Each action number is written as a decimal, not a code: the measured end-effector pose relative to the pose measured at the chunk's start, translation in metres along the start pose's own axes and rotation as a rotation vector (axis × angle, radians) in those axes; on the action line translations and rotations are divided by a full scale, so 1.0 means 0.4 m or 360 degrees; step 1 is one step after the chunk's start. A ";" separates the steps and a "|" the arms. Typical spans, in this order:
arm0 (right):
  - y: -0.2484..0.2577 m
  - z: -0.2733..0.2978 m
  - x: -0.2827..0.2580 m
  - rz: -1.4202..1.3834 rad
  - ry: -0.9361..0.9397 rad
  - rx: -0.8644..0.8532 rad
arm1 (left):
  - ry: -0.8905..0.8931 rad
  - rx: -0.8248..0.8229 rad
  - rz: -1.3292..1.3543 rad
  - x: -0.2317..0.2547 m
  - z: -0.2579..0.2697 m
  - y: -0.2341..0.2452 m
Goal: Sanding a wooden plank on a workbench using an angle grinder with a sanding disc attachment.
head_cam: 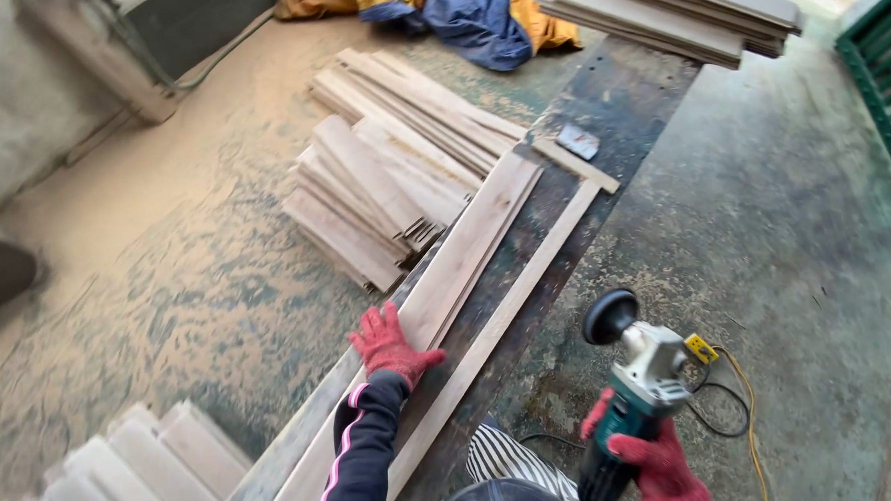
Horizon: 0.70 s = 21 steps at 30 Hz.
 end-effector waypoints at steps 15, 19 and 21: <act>0.308 -0.072 -0.069 -0.0179 0.0278 0.0459 | 0.0428 -0.0578 -0.0131 -0.100 -0.241 0.269; 0.253 -0.146 -0.069 -0.0085 0.0094 0.0389 | 0.0693 0.0110 0.0552 -0.120 -0.259 0.522; 0.209 -0.187 -0.086 -0.0006 0.0093 0.0324 | 0.0558 0.0425 0.0642 -0.122 -0.237 0.682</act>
Point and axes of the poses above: each hand's wrist, its own z-axis away from the middle knuckle, its own y-axis out of the back of the hand, x = y × z, the point moved 6 cm from there along -z, towards the middle knuckle, and after that the axes turned 13 degrees about x, right-handed, at the moved point
